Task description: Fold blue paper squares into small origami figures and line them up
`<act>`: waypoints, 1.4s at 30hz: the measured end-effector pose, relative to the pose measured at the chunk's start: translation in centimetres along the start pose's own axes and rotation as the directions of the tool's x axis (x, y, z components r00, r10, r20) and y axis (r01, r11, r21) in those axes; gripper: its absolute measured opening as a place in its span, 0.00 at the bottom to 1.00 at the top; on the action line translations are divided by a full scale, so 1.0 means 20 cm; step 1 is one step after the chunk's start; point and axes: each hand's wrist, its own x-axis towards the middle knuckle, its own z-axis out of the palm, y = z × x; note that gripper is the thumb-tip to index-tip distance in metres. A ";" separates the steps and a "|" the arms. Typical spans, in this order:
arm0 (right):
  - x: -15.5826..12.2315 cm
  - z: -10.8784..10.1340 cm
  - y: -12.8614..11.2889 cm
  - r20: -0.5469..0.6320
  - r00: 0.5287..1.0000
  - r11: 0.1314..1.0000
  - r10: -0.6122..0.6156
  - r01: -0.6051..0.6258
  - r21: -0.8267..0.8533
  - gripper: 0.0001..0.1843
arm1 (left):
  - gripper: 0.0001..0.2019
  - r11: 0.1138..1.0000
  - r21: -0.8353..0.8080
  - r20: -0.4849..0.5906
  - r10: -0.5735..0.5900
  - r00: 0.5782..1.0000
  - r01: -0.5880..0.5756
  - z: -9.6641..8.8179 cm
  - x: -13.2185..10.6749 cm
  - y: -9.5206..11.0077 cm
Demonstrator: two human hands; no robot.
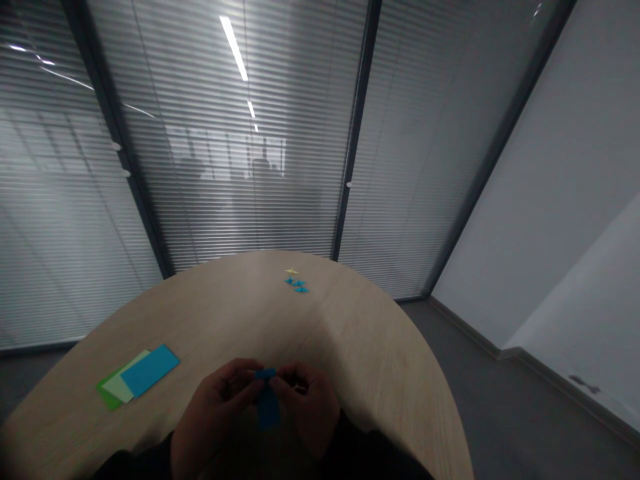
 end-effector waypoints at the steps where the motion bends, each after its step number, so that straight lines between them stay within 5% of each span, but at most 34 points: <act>1: 0.00 0.00 0.00 0.003 1.000 1.000 -0.001 0.001 -0.001 0.21 | 0.14 1.000 0.000 0.004 0.003 1.000 -0.003 0.00 0.00 0.00; 14: 0.01 0.00 0.00 0.006 1.000 1.000 -0.004 0.004 -0.019 0.20 | 0.13 0.999 0.040 -0.012 0.001 1.000 0.000 -0.01 0.00 0.00; 27: -0.01 0.01 -0.02 -0.052 0.998 0.997 0.047 -0.050 -0.057 0.17 | 0.11 0.973 0.205 -0.081 0.125 0.989 -0.106 -0.03 0.01 -0.01; 33: -0.01 0.02 0.00 -0.074 0.996 0.998 0.057 -0.054 0.038 0.17 | 0.16 0.969 0.245 0.113 0.015 0.993 -0.043 -0.01 0.01 -0.02; 38: 0.00 0.02 0.01 -0.056 0.996 0.996 0.071 -0.068 0.063 0.18 | 0.16 0.892 0.449 0.025 0.036 0.999 -0.044 0.00 0.00 -0.01; 42: 0.00 0.03 0.01 -0.039 0.995 0.986 0.088 -0.081 0.148 0.20 | 0.16 0.907 0.407 0.137 0.056 0.989 -0.108 0.01 -0.01 0.01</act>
